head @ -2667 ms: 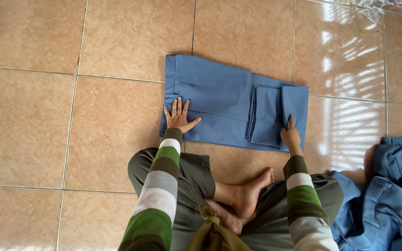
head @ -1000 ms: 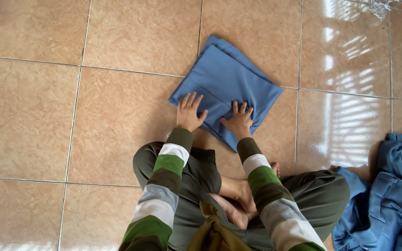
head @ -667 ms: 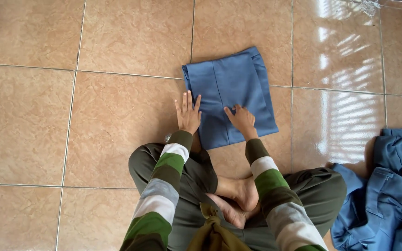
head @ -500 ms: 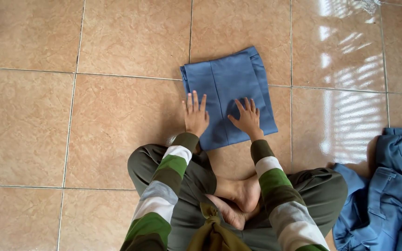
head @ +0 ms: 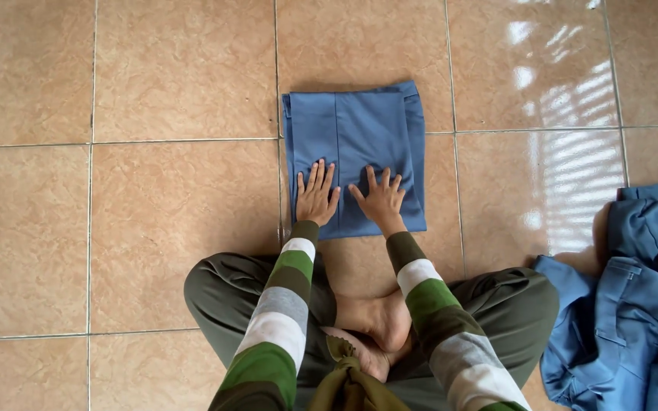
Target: Folding blue trousers into a neat rectangular shape on the floor.
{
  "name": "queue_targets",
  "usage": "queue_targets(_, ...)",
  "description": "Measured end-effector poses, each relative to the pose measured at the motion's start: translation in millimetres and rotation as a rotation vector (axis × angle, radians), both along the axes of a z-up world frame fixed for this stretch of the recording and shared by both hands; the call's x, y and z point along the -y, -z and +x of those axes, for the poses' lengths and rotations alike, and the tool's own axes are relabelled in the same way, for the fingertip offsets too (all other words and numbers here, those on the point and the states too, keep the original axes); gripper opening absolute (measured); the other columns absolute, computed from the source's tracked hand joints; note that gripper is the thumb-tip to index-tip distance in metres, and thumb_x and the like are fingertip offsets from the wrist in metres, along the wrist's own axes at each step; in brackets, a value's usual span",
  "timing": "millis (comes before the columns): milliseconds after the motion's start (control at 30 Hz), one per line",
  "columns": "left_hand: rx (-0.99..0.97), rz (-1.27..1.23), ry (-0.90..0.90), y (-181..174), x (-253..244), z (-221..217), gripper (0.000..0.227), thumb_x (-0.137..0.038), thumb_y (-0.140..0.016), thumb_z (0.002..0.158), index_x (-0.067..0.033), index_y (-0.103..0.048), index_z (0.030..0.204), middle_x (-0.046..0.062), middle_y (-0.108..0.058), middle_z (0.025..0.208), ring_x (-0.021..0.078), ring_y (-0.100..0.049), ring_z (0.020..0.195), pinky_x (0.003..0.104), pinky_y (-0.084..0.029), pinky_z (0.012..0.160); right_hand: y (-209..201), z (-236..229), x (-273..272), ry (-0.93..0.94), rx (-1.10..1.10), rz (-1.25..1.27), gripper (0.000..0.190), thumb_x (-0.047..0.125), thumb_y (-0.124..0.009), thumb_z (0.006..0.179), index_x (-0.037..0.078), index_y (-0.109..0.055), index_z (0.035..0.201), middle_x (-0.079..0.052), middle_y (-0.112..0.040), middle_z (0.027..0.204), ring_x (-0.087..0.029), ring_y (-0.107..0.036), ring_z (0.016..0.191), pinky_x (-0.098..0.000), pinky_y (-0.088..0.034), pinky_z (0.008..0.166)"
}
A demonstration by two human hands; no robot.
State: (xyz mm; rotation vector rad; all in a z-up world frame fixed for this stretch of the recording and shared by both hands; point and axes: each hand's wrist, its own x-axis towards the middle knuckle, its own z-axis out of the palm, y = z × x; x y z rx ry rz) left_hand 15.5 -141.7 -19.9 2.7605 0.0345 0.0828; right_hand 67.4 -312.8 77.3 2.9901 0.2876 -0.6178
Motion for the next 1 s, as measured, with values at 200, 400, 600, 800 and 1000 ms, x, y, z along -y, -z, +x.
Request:
queue_targets(200, 0.024, -0.045, -0.125, 14, 0, 4, 0.059, -0.032, -0.03, 0.108, -0.0235, -0.019, 0.165, 0.01, -0.011, 0.172, 0.0261, -0.01, 0.158, 0.051, -0.007, 0.127, -2, 3, -25, -0.227, 0.331, 0.42, 0.061, 0.052, -0.037, 0.109, 0.016, -0.039, 0.158, -0.023, -0.041, 0.155, -0.043, -0.027, 0.15, -0.0685, -0.022, 0.115)
queue_targets(400, 0.115, -0.015, -0.186, 8, 2, 2, 0.063, -0.034, -0.042, 0.101, -0.0258, -0.029, 0.162, 0.012, -0.022, 0.169, 0.0278, -0.019, 0.156, 0.047, -0.014, 0.126, 26, -1, -22, -0.207, 0.105, 0.359, 0.066, 0.061, -0.027, 0.107, 0.029, -0.021, 0.165, -0.005, -0.019, 0.171, -0.024, -0.016, 0.157, -0.0529, -0.007, 0.126)
queue_targets(600, 0.212, -0.006, -0.25, 5, 4, 3, 0.064, -0.035, -0.049, 0.096, -0.0243, -0.04, 0.158, 0.011, -0.033, 0.165, 0.0267, -0.03, 0.153, 0.044, -0.022, 0.125, 8, 30, 57, 0.006, 0.147, 0.301, 0.069, 0.063, -0.035, 0.103, 0.031, -0.025, 0.164, -0.011, -0.018, 0.171, -0.029, -0.015, 0.157, -0.06, -0.005, 0.124)
queue_targets(800, 0.276, 0.007, -0.272, 10, 5, 5, 0.065, -0.035, -0.053, 0.092, -0.0229, -0.045, 0.155, 0.011, -0.039, 0.161, 0.0267, -0.036, 0.15, 0.044, -0.026, 0.123, 23, 22, 86, 0.193, 0.212, 0.32, 0.067, 0.059, -0.03, 0.106, 0.027, -0.023, 0.164, -0.015, -0.014, 0.171, -0.033, -0.009, 0.157, -0.0559, -0.002, 0.125)
queue_targets(1000, 0.277, -0.029, -0.268, 9, 5, 5, 0.065, -0.032, -0.053, 0.092, -0.0211, -0.046, 0.155, 0.012, -0.039, 0.162, 0.0282, -0.035, 0.15, 0.045, -0.027, 0.123, 25, 30, 31, -0.023, 0.423, 0.391, 0.068, 0.052, -0.046, 0.105, 0.015, -0.035, 0.161, -0.023, -0.022, 0.167, -0.037, -0.015, 0.156, -0.0614, -0.004, 0.121)
